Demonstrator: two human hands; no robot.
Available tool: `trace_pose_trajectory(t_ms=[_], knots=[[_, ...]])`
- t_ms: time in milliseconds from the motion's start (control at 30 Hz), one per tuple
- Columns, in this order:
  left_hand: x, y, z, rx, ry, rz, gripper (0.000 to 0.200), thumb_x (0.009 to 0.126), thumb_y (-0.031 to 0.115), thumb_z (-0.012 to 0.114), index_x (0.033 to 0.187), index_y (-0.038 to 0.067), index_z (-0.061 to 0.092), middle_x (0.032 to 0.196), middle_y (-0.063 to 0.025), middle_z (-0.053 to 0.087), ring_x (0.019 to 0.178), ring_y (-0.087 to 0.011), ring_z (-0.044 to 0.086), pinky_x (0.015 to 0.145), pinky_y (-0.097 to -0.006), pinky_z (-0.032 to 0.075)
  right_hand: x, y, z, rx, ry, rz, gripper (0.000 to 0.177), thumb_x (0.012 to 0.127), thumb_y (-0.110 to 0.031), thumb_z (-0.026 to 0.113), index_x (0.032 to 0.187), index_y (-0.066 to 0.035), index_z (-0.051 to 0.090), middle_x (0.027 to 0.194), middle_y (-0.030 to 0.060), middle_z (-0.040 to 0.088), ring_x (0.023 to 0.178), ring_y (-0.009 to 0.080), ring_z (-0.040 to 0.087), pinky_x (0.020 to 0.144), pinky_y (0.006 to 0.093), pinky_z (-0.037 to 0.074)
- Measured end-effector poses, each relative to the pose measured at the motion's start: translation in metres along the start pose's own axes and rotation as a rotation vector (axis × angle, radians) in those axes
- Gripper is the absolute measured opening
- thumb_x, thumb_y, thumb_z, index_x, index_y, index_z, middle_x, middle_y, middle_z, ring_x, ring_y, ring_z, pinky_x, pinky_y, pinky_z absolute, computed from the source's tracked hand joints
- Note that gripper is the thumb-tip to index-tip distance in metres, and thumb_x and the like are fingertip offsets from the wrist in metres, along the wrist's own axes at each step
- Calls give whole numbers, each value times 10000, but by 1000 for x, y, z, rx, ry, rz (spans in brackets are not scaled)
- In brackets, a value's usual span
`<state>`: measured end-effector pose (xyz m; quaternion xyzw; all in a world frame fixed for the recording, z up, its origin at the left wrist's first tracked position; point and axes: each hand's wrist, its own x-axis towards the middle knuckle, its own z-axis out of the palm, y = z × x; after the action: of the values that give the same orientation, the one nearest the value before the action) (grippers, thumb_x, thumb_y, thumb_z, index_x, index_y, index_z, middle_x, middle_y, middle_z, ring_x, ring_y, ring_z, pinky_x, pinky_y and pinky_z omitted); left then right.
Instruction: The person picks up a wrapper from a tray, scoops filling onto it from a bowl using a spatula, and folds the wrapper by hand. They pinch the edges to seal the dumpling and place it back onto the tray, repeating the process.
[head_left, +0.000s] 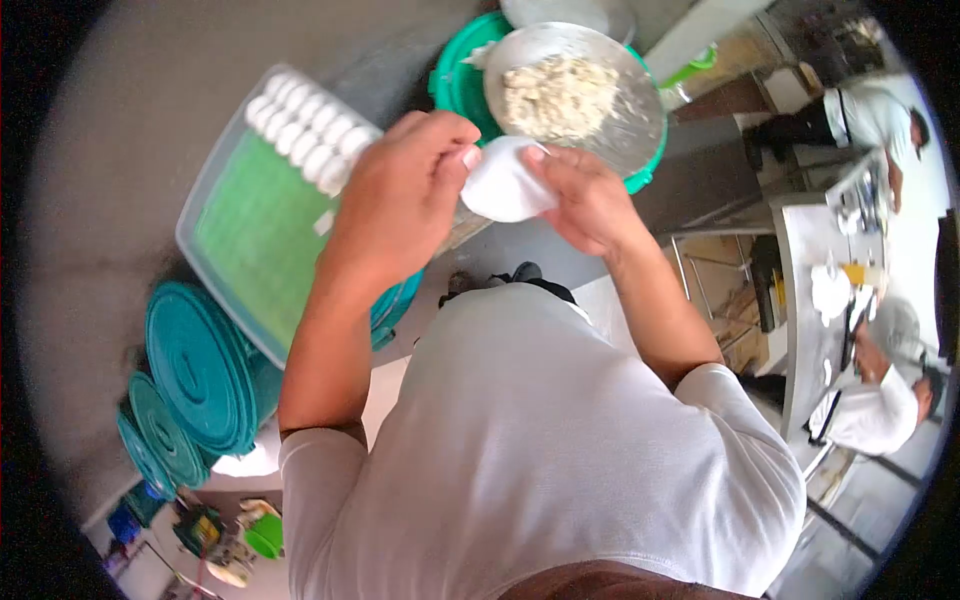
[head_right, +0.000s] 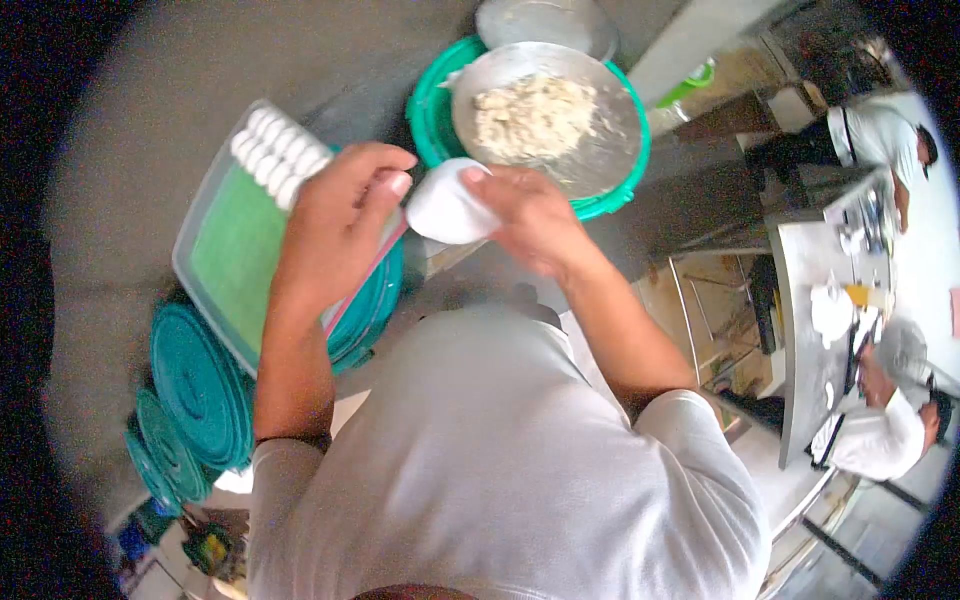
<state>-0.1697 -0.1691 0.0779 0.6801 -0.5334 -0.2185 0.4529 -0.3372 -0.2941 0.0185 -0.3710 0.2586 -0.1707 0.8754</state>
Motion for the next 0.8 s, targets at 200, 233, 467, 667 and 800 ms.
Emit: trace_pose_trajectory(t_ms=[200, 233, 467, 667, 800], knots=[[44, -46, 111, 780, -397, -38, 332, 924, 66, 467, 1233, 36, 584, 1190, -258, 580, 1131, -439, 567, 954, -506, 457, -63, -24, -102, -965, 185, -93, 411, 1024, -310, 526, 1197, 41, 652, 1018, 81, 702, 943, 149, 607, 869, 321, 484], [47, -52, 121, 776, -426, -80, 342, 929, 78, 439, 1240, 49, 579, 1198, -257, 571, 1132, -442, 570, 952, -501, 461, -68, -25, -120, -889, 190, -85, 387, 1016, -283, 535, 1188, 42, 656, 1015, 87, 705, 915, 155, 626, 856, 319, 490], [80, -42, 150, 901, -537, -35, 302, 916, 95, 446, 1154, 45, 625, 1095, -270, 617, 1062, -429, 621, 895, -498, 503, -85, -20, -192, 9, 294, -9, 305, 968, -154, 580, 1146, 88, 637, 982, 132, 701, 833, 195, 675, 772, 324, 538], [86, -28, 115, 870, -391, -42, 429, 902, 53, 431, 1285, 98, 620, 1065, -209, 655, 1061, -390, 626, 893, -481, 499, -76, -15, -206, 278, 309, 0, 309, 995, -162, 551, 1143, 104, 601, 1072, 165, 677, 918, 254, 691, 836, 382, 570], [81, -47, 123, 878, -347, -61, 443, 888, 44, 455, 1286, 118, 635, 1066, -202, 656, 1048, -369, 633, 894, -471, 497, -73, -17, -215, 265, 307, 1, 371, 1017, -226, 538, 1176, 107, 572, 1111, 182, 666, 939, 273, 692, 853, 409, 575]])
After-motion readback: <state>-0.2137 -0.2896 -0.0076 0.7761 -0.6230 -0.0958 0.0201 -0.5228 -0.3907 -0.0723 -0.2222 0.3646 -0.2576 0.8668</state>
